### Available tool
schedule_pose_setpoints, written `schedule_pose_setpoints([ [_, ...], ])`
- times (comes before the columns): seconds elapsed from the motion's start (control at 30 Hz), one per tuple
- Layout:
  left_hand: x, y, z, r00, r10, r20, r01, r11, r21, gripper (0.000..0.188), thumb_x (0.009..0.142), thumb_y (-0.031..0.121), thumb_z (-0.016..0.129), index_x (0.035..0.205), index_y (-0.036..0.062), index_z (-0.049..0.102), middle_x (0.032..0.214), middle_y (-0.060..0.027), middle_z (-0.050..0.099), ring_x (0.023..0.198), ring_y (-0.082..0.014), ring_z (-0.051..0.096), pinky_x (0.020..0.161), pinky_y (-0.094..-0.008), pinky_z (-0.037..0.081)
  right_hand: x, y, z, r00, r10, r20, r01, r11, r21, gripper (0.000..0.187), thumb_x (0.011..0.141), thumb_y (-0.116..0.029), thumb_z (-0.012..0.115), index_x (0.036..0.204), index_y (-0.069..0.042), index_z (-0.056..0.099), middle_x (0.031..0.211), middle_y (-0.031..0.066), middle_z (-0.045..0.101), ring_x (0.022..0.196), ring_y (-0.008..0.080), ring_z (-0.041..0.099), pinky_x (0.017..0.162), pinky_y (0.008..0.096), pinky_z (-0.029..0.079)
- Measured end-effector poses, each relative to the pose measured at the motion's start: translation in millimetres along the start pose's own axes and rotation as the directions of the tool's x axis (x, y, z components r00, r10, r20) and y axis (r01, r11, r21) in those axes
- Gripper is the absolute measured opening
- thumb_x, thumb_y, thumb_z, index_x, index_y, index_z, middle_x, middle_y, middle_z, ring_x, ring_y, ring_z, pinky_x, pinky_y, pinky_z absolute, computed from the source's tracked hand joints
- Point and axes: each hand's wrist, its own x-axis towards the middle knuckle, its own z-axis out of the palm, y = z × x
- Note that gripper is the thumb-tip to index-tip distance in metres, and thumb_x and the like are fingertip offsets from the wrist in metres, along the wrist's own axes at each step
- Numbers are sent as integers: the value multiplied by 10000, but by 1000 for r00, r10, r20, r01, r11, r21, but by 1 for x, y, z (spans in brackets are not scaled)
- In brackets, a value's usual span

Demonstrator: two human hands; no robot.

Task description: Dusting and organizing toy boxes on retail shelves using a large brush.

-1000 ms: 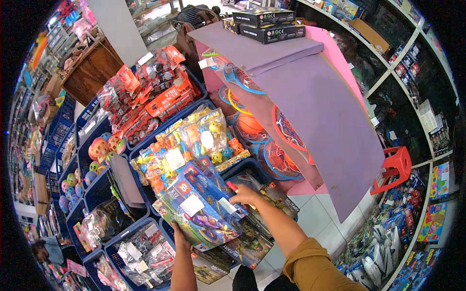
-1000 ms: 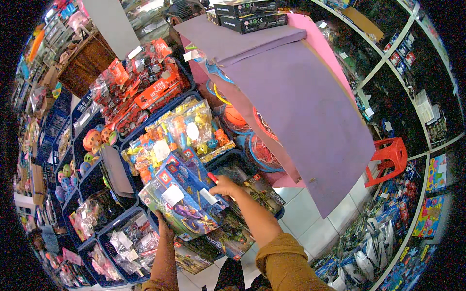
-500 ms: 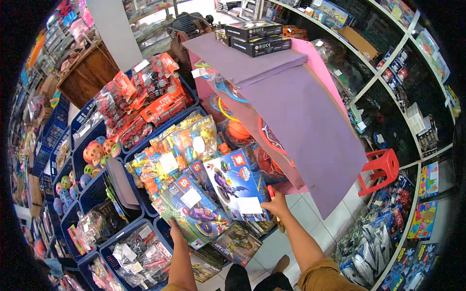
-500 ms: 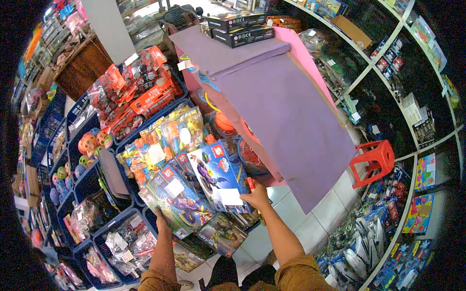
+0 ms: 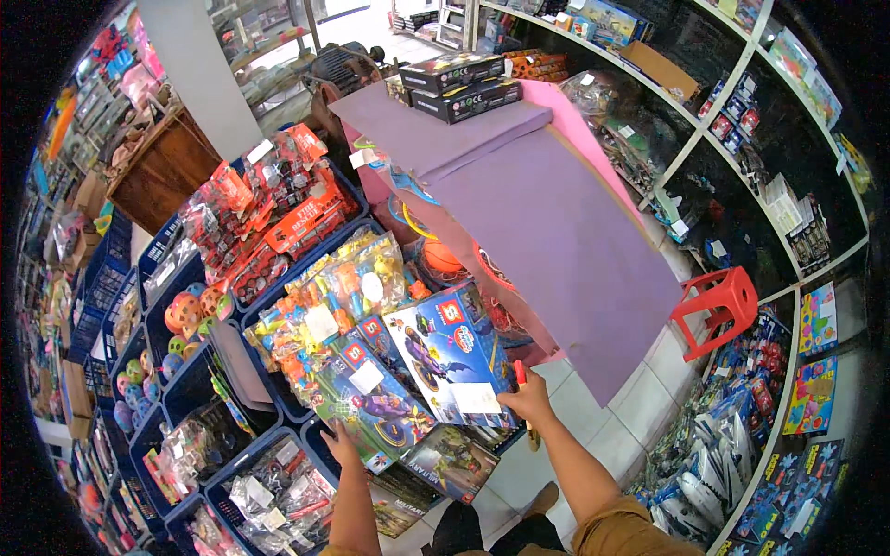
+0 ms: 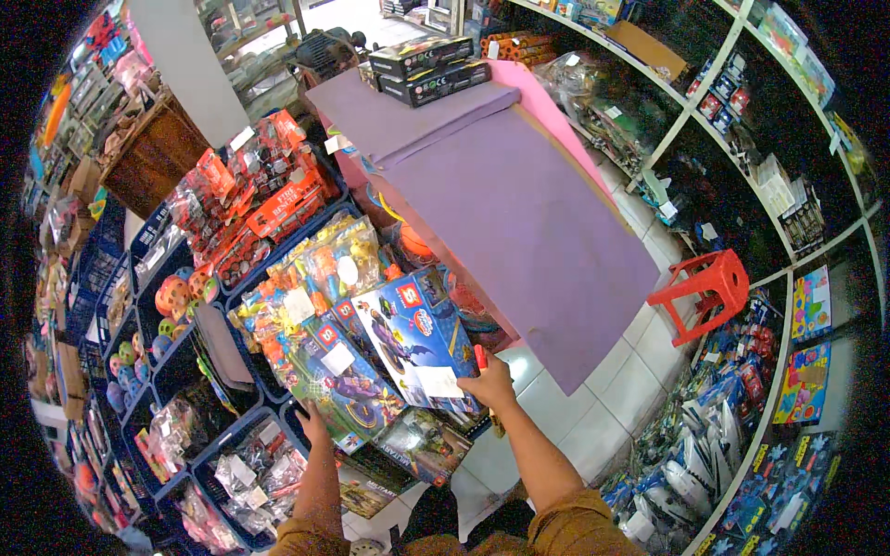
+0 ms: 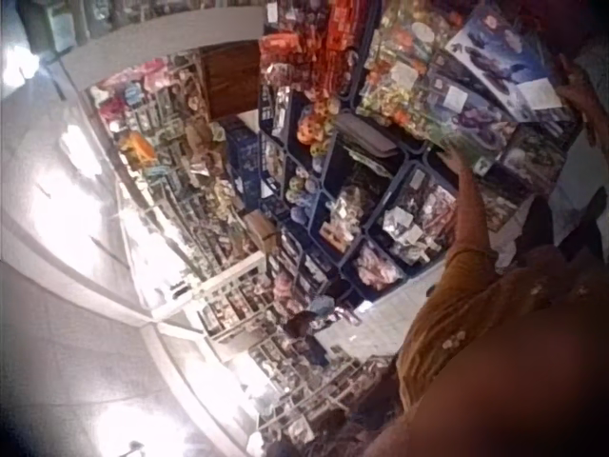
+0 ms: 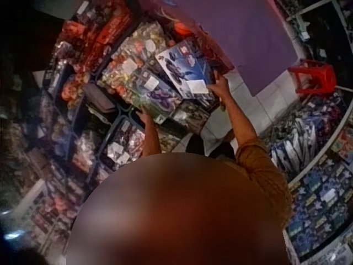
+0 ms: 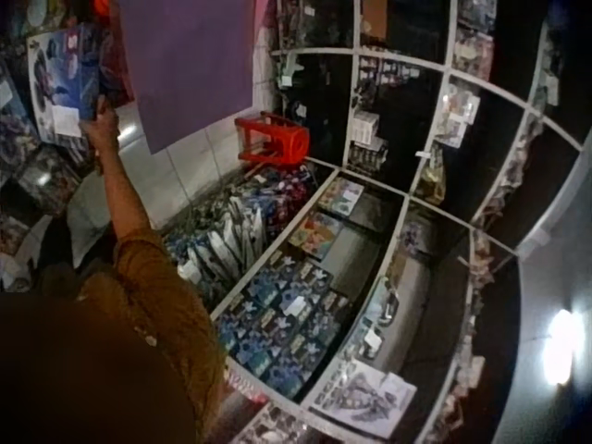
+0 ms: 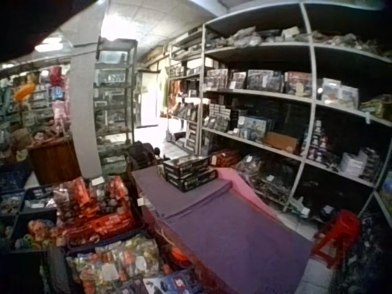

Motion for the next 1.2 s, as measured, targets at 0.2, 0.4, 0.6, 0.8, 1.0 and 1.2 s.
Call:
schedule_pose_setpoints([
  [0.2, -43, 23, 0, 830, 407, 381, -410, 909, -78, 699, 869, 175, 590, 1443, 66, 207, 1403, -181, 335, 1219, -283, 409, 1007, -363, 339, -45, -11, -17, 999, -4, 35, -2, 981, 192, 516, 531, -211, 747, 995, -42, 596, 809, 103, 642, 725, 232, 606, 715, 344, 488],
  [0.4, -142, 109, -11, 610, 48, 791, 114, 982, -147, 650, 866, 285, 562, 1390, 16, 285, 1357, -160, 405, 1211, -294, 426, 983, -448, 364, -124, -25, -63, 933, 32, 358, -246, 784, 570, 369, 662, -48, 706, 1014, -21, 596, 818, 20, 615, 685, 124, 565, 586, 277, 455],
  [0.6, -234, 157, -16, 382, -211, 900, 411, 911, 40, 578, 771, 249, 653, 1235, 3, 412, 1104, -203, 553, 996, -364, 571, 886, -500, 467, -190, -41, -154, 902, 68, 427, -325, 758, 566, 543, 664, -7, 669, 1186, 31, 521, 1093, 103, 606, 987, 182, 578, 877, 317, 448],
  [0.8, -347, 185, 40, 294, -138, 946, 361, 932, 24, 499, 736, 173, 584, 1176, -8, 433, 1038, -193, 564, 962, -347, 581, 870, -484, 479, -221, -39, -262, 949, -19, 315, -230, 642, 732, 584, 686, -28, 676, 1238, 33, 497, 1126, 107, 608, 1013, 185, 578, 922, 316, 430],
  [1.0, -449, 175, 124, 212, -102, 972, 291, 956, 36, 517, 723, 172, 578, 1187, -8, 439, 1038, -189, 562, 952, -342, 579, 874, -485, 479, -245, 7, -369, 996, -27, 81, -46, 634, 772, 608, 700, -50, 714, 1265, -6, 493, 1148, 91, 601, 1066, 174, 548, 972, 326, 387],
  [1.2, -578, 163, 201, 18, -177, 984, 355, 921, 160, 504, 762, 208, 575, 1202, -2, 445, 1072, -180, 570, 989, -342, 576, 881, -484, 475, -293, 38, -487, 941, 128, -313, 74, 825, 560, 535, 752, -108, 718, 1246, -54, 518, 1040, 68, 632, 991, 147, 568, 875, 293, 431],
])
